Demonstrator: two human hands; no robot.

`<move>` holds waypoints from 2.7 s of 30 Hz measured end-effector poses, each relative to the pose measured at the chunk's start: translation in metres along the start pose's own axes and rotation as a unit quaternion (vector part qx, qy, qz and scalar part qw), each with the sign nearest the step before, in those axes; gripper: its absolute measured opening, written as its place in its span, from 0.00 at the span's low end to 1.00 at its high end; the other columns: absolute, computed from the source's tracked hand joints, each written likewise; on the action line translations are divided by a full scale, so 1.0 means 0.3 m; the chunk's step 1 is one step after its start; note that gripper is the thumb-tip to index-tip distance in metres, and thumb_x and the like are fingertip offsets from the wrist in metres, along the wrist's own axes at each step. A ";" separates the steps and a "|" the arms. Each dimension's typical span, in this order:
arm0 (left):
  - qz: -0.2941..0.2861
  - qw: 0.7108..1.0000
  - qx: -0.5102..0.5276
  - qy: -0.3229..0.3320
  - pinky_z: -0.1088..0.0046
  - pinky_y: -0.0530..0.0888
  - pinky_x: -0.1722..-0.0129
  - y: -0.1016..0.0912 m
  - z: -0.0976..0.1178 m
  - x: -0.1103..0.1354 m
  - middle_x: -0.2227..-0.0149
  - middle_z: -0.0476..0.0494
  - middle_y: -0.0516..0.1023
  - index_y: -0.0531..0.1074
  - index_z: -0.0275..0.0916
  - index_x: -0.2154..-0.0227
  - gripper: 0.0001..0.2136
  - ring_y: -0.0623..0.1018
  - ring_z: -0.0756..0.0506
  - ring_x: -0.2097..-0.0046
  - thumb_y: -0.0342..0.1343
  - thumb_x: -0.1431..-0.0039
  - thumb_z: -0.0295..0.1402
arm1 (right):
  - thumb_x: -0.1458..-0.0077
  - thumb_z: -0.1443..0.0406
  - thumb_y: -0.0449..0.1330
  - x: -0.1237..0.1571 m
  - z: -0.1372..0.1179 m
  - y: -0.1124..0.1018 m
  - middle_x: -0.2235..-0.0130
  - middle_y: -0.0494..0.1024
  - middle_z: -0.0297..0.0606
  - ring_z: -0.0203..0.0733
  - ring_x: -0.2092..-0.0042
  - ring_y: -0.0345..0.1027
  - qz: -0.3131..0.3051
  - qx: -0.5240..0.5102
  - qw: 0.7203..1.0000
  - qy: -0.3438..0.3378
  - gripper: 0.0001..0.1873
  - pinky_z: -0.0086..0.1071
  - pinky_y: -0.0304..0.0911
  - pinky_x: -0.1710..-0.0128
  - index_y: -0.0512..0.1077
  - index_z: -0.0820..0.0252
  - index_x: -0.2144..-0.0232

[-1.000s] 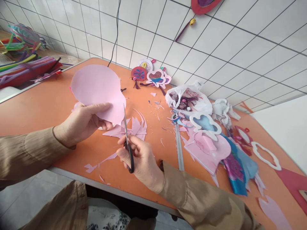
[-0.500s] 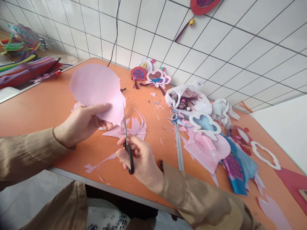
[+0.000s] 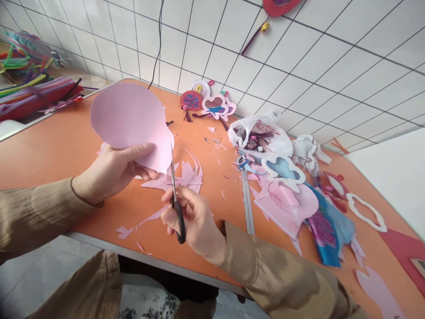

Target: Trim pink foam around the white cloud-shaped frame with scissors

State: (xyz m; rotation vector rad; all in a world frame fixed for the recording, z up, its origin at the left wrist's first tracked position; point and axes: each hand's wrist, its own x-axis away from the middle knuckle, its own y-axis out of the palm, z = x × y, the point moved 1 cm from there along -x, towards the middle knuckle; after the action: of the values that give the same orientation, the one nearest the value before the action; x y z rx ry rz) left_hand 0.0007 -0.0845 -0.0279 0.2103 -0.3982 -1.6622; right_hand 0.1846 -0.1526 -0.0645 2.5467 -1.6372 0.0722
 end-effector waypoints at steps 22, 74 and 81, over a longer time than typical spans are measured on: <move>-0.011 0.998 -0.064 0.009 0.76 0.79 0.80 0.003 -0.013 0.011 0.81 0.45 0.78 0.74 0.33 0.69 0.05 0.82 0.44 0.79 0.63 0.42 0.29 | 0.46 0.43 0.67 0.004 -0.002 -0.001 0.74 0.71 0.28 0.30 0.77 0.66 0.006 -0.008 1.000 -0.025 0.28 0.26 0.58 0.77 0.66 0.59 0.60; -0.059 0.993 0.031 -0.098 0.81 0.77 0.79 0.009 -0.060 0.058 0.78 0.38 0.81 0.77 0.28 0.70 0.11 0.81 0.48 0.78 0.61 0.37 0.33 | 0.44 0.42 0.64 -0.010 -0.019 0.006 0.75 0.66 0.27 0.28 0.80 0.59 0.031 0.048 0.997 -0.057 0.26 0.25 0.52 0.84 0.67 0.59 0.64; -0.069 0.994 0.017 -0.083 0.80 0.76 0.79 0.006 -0.046 0.049 0.79 0.41 0.80 0.77 0.30 0.68 0.07 0.80 0.48 0.78 0.60 0.38 0.31 | 0.47 0.41 0.66 -0.005 -0.022 -0.001 0.74 0.68 0.28 0.29 0.79 0.60 0.035 0.032 0.998 -0.036 0.28 0.25 0.54 0.85 0.67 0.57 0.63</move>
State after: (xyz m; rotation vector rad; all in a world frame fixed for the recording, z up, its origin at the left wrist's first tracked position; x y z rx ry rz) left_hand 0.0056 -0.1011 -0.0386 0.1275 -0.5466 -1.8155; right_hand 0.1842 -0.1504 -0.0582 2.5673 -1.7790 0.0402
